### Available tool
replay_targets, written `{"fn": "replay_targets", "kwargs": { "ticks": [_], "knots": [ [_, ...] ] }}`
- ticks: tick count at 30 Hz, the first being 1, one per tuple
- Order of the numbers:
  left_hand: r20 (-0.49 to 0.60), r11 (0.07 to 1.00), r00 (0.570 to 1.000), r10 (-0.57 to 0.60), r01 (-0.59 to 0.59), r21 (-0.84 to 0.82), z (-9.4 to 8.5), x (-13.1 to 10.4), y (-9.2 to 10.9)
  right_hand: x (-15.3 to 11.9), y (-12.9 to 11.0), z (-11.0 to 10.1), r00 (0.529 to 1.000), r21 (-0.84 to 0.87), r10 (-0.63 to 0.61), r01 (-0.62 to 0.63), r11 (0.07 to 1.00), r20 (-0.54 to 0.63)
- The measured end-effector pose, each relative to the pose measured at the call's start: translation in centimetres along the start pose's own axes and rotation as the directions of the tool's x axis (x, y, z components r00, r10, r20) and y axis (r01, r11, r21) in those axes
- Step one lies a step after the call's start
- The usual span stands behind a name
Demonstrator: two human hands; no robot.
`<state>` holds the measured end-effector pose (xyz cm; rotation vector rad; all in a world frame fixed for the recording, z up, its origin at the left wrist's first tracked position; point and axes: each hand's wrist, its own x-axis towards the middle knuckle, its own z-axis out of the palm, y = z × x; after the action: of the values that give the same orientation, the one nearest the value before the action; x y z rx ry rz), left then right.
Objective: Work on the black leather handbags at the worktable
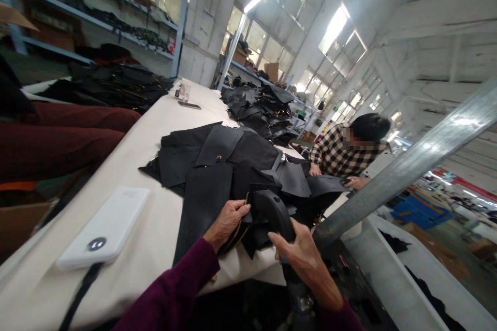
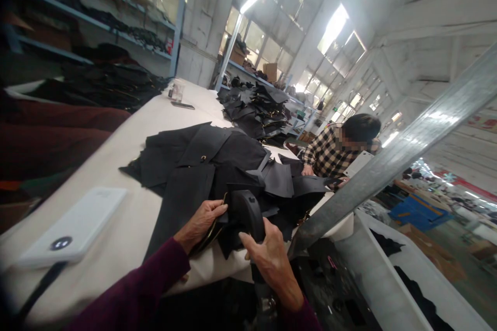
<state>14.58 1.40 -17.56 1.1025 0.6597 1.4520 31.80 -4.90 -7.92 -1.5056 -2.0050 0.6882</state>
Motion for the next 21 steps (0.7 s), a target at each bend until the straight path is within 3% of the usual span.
{"fn": "replay_targets", "kwargs": {
  "ticks": [5,9,13,17,21],
  "knots": [
    [-0.041,0.995,0.998,0.043,-0.039,0.089,0.0,0.1,0.3,1.8,-0.4,0.3,0.995,-0.083,-0.074,0.068,0.994,-0.072],
    [-0.054,0.988,0.997,0.056,-0.048,0.146,0.3,-0.1,0.3,1.7,-0.5,-0.6,0.993,-0.082,-0.073,0.066,0.995,-0.092],
    [-0.077,0.964,0.994,0.081,-0.058,0.259,0.2,-0.3,-0.1,-0.2,-0.5,-1.7,0.996,-0.007,-0.056,0.056,0.998,-0.075],
    [-0.097,0.898,0.979,0.181,-0.124,0.421,0.3,-0.4,0.1,-2.9,0.6,-2.9,0.999,0.041,-0.016,0.018,0.999,-0.050],
    [-0.187,0.853,0.923,0.335,-0.213,0.476,1.3,-0.2,2.8,-5.0,2.1,-4.3,0.996,0.017,0.012,-0.011,1.000,-0.086]
  ]
}}
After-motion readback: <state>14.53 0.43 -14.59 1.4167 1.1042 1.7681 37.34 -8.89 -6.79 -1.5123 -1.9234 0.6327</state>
